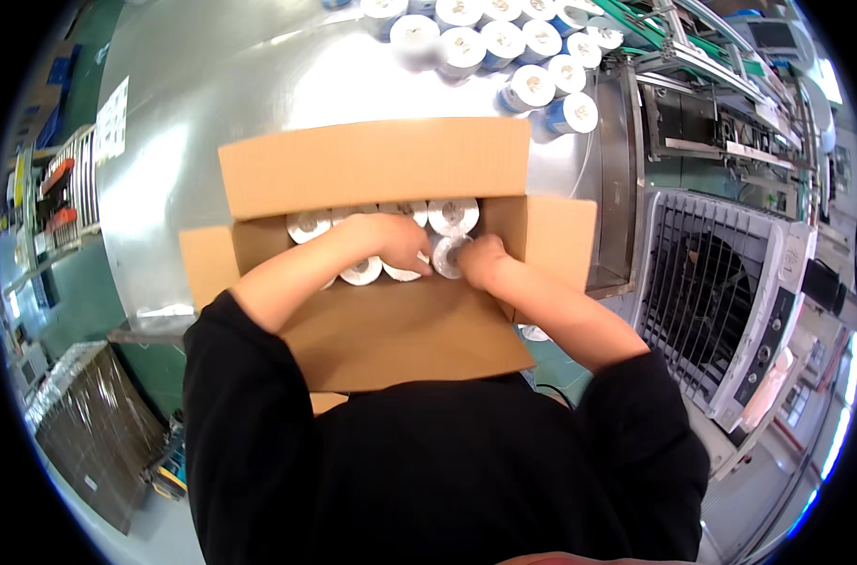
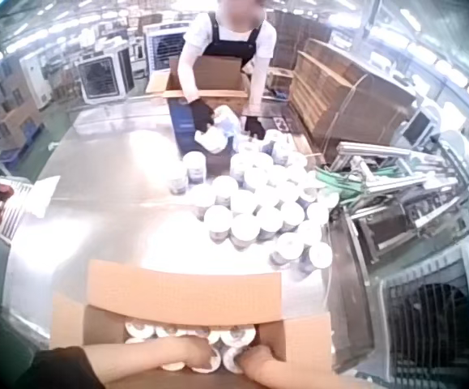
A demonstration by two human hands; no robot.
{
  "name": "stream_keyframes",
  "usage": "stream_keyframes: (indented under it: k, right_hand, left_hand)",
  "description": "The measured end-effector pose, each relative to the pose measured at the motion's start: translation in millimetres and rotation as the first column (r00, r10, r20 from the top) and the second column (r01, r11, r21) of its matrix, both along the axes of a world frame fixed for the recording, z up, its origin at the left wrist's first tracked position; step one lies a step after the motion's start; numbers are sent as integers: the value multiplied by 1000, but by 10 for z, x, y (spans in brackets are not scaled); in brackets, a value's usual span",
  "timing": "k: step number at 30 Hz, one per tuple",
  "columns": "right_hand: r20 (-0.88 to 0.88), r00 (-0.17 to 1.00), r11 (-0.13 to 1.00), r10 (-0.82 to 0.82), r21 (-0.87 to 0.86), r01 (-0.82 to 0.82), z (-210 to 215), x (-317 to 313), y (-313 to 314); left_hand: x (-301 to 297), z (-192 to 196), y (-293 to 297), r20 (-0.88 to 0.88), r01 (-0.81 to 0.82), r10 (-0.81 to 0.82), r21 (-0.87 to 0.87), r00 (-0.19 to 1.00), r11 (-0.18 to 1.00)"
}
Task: The person picks up groups of rolls from a table and places them into a cardboard box. The person repeats this action for several boxes, occasionally moving to pick up a new flat box from a stack, opening it, and continuing the packing process.
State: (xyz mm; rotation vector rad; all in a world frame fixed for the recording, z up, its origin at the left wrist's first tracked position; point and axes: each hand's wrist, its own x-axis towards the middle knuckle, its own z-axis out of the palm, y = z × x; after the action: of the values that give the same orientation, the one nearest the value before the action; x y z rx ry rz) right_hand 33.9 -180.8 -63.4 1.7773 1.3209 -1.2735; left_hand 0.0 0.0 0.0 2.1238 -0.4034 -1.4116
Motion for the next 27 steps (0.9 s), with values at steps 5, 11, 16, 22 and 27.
stream_keyframes:
  k: [5, 11, 16, 22, 27]
  right_hand:
    - [-821, 443, 390, -360, 298, 871, 926, 563, 12]
    - [-383, 107, -164, -917, 609, 776, 188, 2310, -132]
    - [-148, 27, -40, -989, 430, 902, -391, 2754, 53]
    - [-263, 136, -108, -955, 737, 667, -1338, 2842, -76]
    - [-517, 164, -272, -840, 663, 697, -1291, 2911, -395]
  left_hand:
    - [936, 335, 561, -75, -850, 910, -397, 407, 347]
    - [2229, -1090, 1071, 642, -709, 407, 318, 650, 630]
    - [2730, -1532, 857, 592, -752, 474, 427, 652, 503]
    - [2757, -1619, 813, 683, -785, 416, 407, 601, 466]
    - [2387, -1006, 1410, 582, -787, 598, 126, 551, 604]
